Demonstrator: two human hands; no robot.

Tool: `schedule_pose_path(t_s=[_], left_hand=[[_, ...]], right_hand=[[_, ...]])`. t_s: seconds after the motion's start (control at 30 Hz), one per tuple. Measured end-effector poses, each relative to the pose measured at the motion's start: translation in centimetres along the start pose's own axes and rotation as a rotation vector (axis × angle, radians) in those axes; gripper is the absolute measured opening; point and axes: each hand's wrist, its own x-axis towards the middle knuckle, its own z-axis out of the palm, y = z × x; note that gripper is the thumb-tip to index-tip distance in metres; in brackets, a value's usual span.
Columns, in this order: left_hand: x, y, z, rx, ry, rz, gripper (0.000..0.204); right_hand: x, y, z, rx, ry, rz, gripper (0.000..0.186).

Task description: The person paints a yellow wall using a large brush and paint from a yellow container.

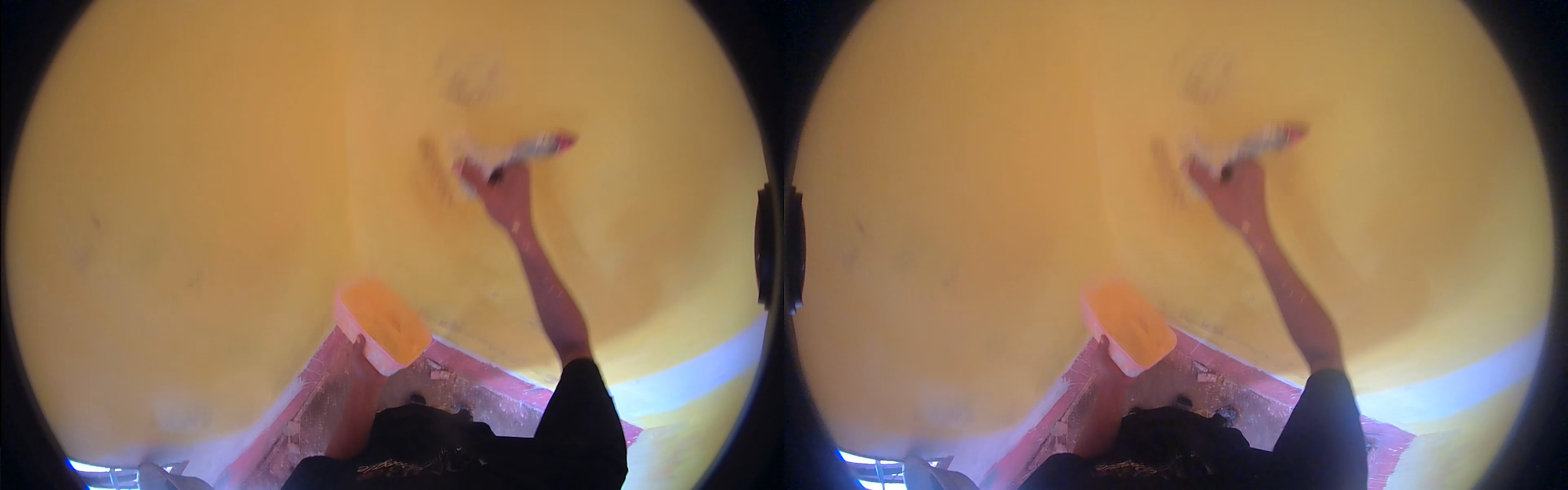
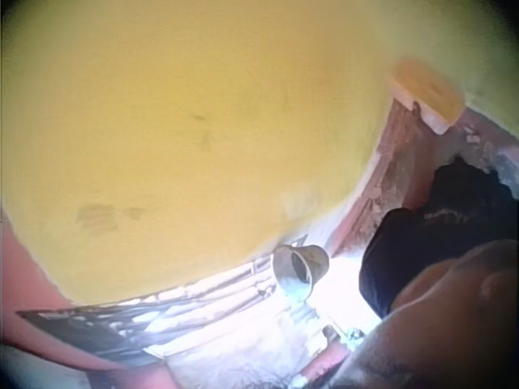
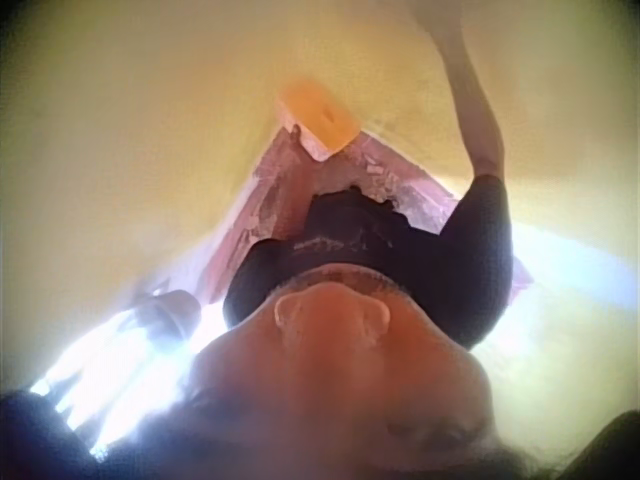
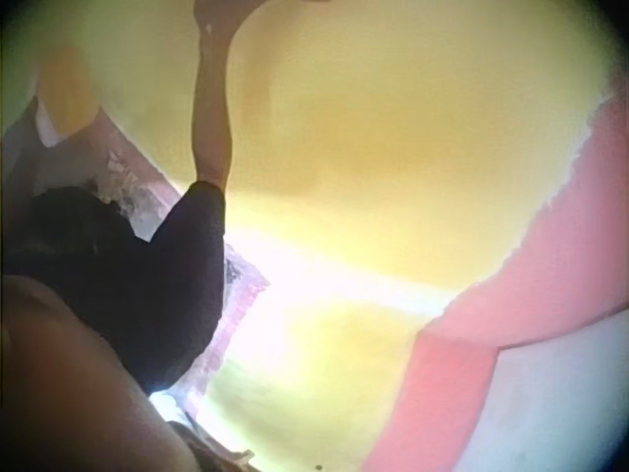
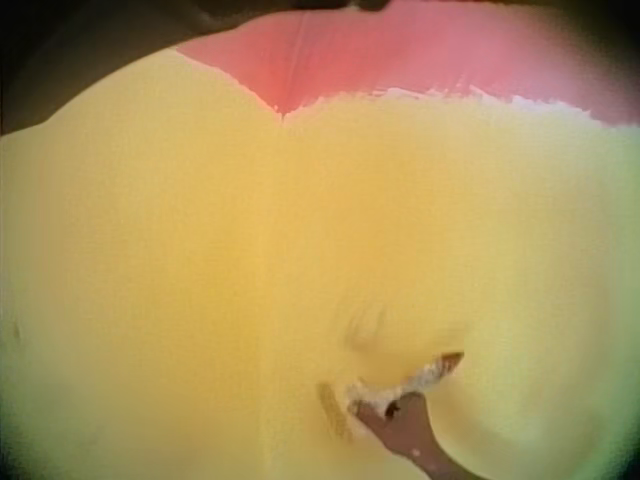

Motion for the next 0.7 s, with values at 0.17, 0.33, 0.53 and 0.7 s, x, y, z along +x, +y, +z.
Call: schedule_pose_path(t_s=[0.17, 0.33, 0.53, 0.7], left_hand=[[-0.7, -0.1, 1.7, -0.007, 0.016, -0.046, 0.071], [-0.6, -0.6, 0.1, -0.021, 0.037, -0.010, 0.072], [-0.2, -0.7, -0.6, -0.044, 0.043, 0.014, 0.074], [-0.2, -0.1, 1.2, 0.027, 0.064, 0.066, 0.075]], right_hand=[[14.6, -9.0, -3.9, -0.671, -0.020, -0.314, 0.035], [17.0, -12.5, -2.9, -1.029, -0.083, -0.486, 0.012], [19.0, -7.6, -4.0, -1.222, -0.063, -0.960, 0.026], [9.8, 2.8, 1.8, -0.976, -0.066, -1.249, 0.019]])
